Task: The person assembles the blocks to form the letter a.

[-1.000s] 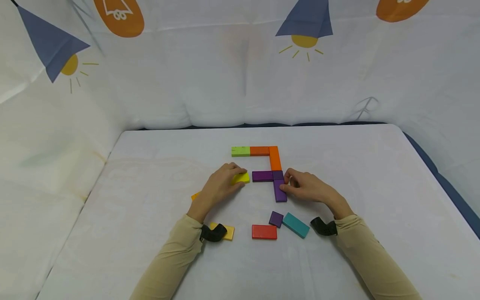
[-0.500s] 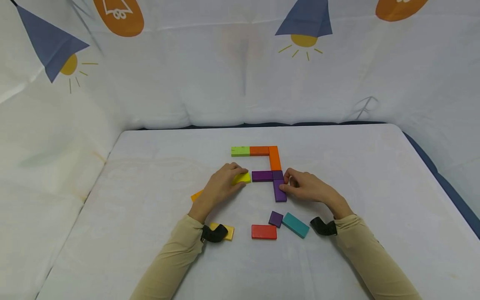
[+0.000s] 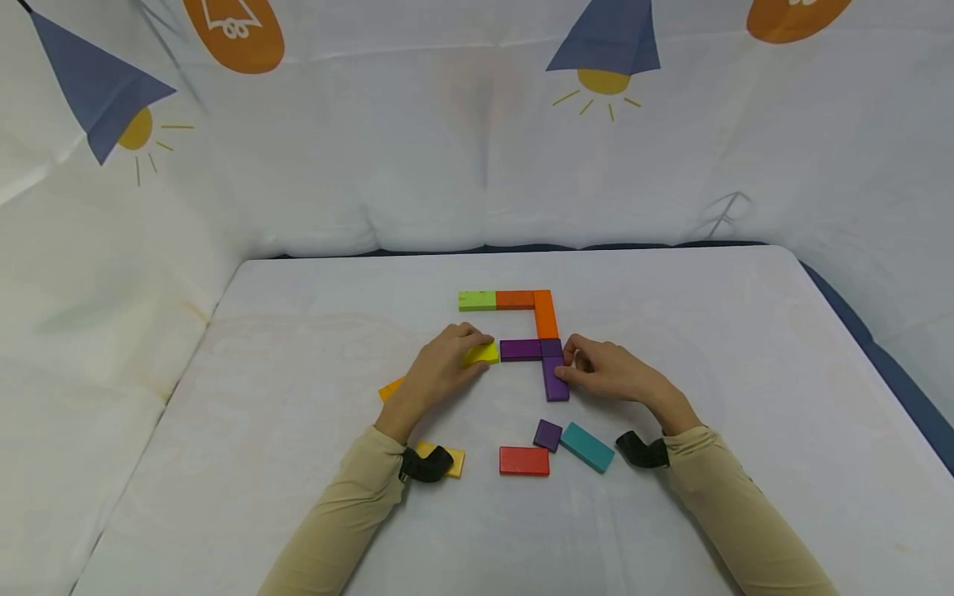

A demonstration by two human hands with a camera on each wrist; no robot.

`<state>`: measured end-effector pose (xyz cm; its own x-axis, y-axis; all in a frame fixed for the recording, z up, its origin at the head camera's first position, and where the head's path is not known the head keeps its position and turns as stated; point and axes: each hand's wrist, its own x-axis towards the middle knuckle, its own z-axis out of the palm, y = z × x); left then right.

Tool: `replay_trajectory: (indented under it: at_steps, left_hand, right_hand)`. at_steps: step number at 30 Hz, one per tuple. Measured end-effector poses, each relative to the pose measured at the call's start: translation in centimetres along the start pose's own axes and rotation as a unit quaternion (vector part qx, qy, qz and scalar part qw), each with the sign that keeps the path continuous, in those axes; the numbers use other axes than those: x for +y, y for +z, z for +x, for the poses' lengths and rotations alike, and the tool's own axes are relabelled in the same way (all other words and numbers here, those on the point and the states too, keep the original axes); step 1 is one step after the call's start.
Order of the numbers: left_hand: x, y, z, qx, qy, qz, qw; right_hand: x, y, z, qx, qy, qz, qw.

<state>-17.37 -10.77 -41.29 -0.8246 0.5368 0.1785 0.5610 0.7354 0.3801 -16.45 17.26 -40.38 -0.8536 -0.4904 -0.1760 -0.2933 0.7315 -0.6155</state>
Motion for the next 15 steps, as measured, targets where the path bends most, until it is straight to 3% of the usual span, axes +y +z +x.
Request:
replay_trajectory:
  at_steps: [15]
  left_hand:
    - [0.01,0.04,0.13,0.000,0.002,0.000,1.0000]
  right_hand:
    - [0.00,-0.03,0.02,0.000,0.001,0.000,1.0000]
